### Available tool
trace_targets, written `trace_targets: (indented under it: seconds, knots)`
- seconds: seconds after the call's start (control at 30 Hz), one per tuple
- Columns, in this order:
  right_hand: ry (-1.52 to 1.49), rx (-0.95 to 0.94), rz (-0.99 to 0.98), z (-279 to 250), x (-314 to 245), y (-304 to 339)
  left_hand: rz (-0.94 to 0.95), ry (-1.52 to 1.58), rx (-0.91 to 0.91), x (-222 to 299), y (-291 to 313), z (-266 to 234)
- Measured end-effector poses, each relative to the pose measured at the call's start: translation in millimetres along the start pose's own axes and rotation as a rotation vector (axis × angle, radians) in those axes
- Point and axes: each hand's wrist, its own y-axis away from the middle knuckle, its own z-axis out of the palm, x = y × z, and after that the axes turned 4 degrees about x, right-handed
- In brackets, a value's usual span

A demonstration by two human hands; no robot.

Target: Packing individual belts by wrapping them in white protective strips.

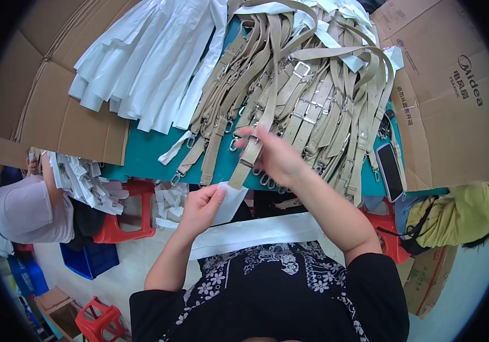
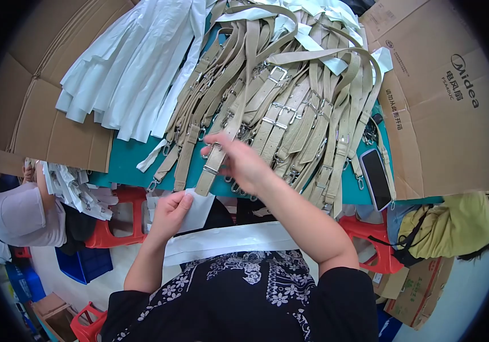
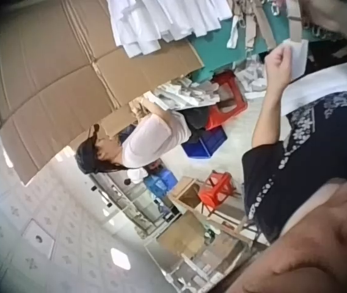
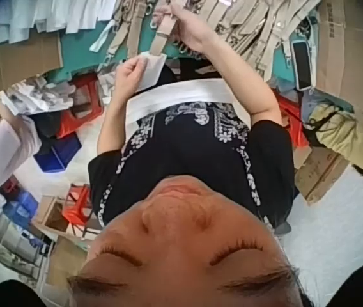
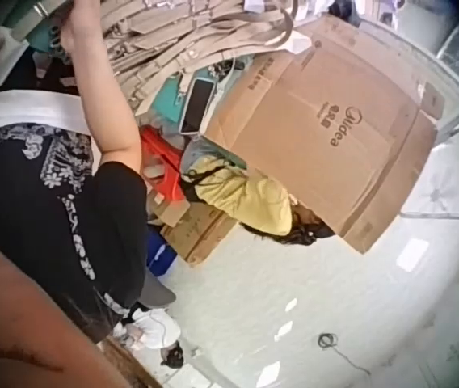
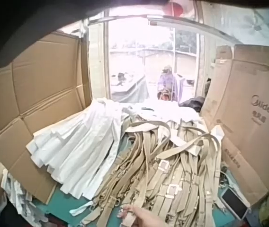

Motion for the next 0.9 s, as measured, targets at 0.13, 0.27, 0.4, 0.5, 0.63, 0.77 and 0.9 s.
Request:
trace_targets:
  seconds: [0.13,0.27,0.4,0.5,0.63,0.77,0.9]
  knots:
    - [0.082,-0.018,-0.158,9,5,-4,-0.040,0.113,0.086,1,-4,4]
    - [0.252,-0.162,-0.276,15,35,-1,0.062,0.156,0.116,1,-6,3]
    - [0.401,-0.137,-0.356,16,42,-3,-0.082,0.059,0.084,-4,1,-2]
    - [0.368,0.013,-0.301,26,39,1,0.162,-0.048,0.157,-4,2,3]
    - [0.280,0.219,-0.355,45,54,3,0.317,-0.328,0.310,-6,0,11]
    - [0.245,0.215,-0.516,57,49,3,0.174,-0.284,0.238,-7,4,11]
    - [0.248,-0.018,-0.544,48,38,-2,0.115,-0.030,0.062,-1,2,6]
